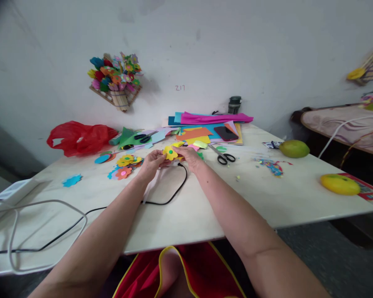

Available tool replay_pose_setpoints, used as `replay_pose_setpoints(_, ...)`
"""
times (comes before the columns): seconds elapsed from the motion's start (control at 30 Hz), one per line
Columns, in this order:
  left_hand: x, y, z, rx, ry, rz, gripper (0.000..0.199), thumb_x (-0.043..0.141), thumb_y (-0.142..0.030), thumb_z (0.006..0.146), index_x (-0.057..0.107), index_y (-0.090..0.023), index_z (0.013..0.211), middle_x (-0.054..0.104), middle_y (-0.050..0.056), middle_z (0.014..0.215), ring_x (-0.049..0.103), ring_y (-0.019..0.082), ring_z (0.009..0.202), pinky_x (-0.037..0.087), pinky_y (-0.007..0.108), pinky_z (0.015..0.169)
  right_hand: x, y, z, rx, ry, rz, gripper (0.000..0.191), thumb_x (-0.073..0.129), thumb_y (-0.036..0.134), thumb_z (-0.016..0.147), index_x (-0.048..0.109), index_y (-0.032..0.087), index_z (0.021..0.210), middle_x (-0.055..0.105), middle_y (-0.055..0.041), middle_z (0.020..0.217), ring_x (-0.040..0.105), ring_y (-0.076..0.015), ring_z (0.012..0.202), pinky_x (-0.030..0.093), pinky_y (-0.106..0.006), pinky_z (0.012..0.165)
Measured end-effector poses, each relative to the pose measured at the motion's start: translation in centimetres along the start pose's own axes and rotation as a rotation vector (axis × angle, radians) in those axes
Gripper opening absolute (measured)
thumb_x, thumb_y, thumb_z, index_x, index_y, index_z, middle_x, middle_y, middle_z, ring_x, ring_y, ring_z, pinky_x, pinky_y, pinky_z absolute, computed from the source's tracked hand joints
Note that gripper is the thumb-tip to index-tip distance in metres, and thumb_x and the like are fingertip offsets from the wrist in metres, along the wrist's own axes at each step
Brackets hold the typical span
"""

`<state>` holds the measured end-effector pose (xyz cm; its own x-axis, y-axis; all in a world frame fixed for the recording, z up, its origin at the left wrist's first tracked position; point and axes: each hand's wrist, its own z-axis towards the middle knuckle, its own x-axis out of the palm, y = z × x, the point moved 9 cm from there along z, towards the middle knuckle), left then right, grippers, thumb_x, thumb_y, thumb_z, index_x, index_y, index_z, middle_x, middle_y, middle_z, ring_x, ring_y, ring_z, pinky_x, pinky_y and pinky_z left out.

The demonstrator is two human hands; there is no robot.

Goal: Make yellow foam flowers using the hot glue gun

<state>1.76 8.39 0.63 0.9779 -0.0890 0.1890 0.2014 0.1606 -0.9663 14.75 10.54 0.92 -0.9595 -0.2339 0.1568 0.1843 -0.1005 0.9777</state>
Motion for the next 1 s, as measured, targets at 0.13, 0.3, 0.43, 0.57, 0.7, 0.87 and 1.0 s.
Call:
replay_pose_setpoints(0.13, -0.5, 0.5, 0.3, -0.017, -0.042, 0.029, 0.031, 0.071, -0.03, 0.063, 0.048, -0.015, 0.077, 0.062, 0.0, 0.059, 0.064, 0.014, 0.056, 0.05, 0.023, 0.055, -1.6, 0.4, 0.0, -0.041, -0.194, 0.022, 0.035, 0.07, 0.047, 0.055, 0.064, 0.015, 0.069, 0.066, -0.0044, 0.07, 0.058, -0.0149, 0.065, 0.038, -0.026, 0.055)
replay_pose_setpoints(0.3, -1.7, 0.9, 1.1, 0.006, -0.149, 0.028, 0.027, 0.07, -0.028, 0.066, 0.049, -0.015, 0.076, 0.061, -0.001, 0.056, 0.064, 0.015, 0.057, 0.053, 0.029, 0.061, -3.9, 1.2, -0.3, -0.137, -0.398, 0.098, 0.036, 0.072, 0.048, 0.053, 0.056, 0.016, 0.057, 0.061, -0.0005, 0.057, 0.048, -0.0076, 0.049, 0.035, -0.022, 0.047)
replay_pose_setpoints(0.43, -2.5, 0.9, 1.3, 0.031, -0.209, 0.018, 0.029, 0.071, -0.03, 0.065, 0.048, -0.015, 0.075, 0.06, -0.001, 0.053, 0.065, 0.017, 0.058, 0.054, 0.033, 0.065, -4.9, 1.8, -0.4, -0.179, -0.44, 0.139, 0.038, 0.069, 0.05, 0.057, 0.052, 0.017, 0.052, 0.054, 0.002, 0.046, 0.041, -0.0059, 0.041, 0.03, -0.021, 0.04)
replay_pose_setpoints(0.57, -2.6, 0.5, 1.2, 0.054, -0.207, 0.001, 0.033, 0.073, -0.034, 0.062, 0.048, -0.015, 0.074, 0.06, -0.001, 0.052, 0.065, 0.018, 0.059, 0.054, 0.034, 0.065, -3.9, 1.5, -0.2, -0.132, -0.326, 0.094, 0.033, 0.065, 0.046, 0.064, 0.056, 0.016, 0.057, 0.055, 0.0011, 0.047, 0.041, -0.0059, 0.04, 0.029, -0.02, 0.039)
replay_pose_setpoints(0.7, -2.0, 0.0, 0.7, 0.049, -0.164, -0.039, 0.038, 0.075, -0.037, 0.057, 0.049, -0.015, 0.075, 0.061, -0.001, 0.054, 0.066, 0.018, 0.059, 0.054, 0.033, 0.065, -2.5, 0.8, -0.2, -0.065, -0.217, -0.015, 0.025, 0.068, 0.038, 0.061, 0.061, 0.014, 0.06, 0.063, -0.0023, 0.059, 0.044, -0.0054, 0.045, 0.033, -0.019, 0.042)
replay_pose_setpoints(0.87, -1.5, -0.4, 0.2, 0.039, -0.116, -0.074, 0.042, 0.077, -0.038, 0.052, 0.052, -0.014, 0.075, 0.064, 0.002, 0.062, 0.066, 0.018, 0.063, 0.052, 0.029, 0.064, -2.1, 1.1, -0.4, -0.063, -0.237, -0.066, 0.027, 0.074, 0.034, 0.053, 0.055, 0.014, 0.055, 0.058, 0.0001, 0.054, 0.04, -0.0043, 0.042, 0.032, -0.02, 0.04)
replay_pose_setpoints(1.0, -1.6, -0.2, 0.2, 0.033, -0.104, -0.087, 0.04, 0.077, -0.036, 0.052, 0.055, -0.013, 0.076, 0.066, 0.003, 0.065, 0.067, 0.019, 0.067, 0.051, 0.029, 0.065, -2.2, 1.0, -0.5, -0.042, -0.271, -0.104, 0.035, 0.078, 0.036, 0.044, 0.052, 0.015, 0.054, 0.053, 0.0038, 0.051, 0.041, -0.005, 0.043, 0.032, -0.02, 0.039)
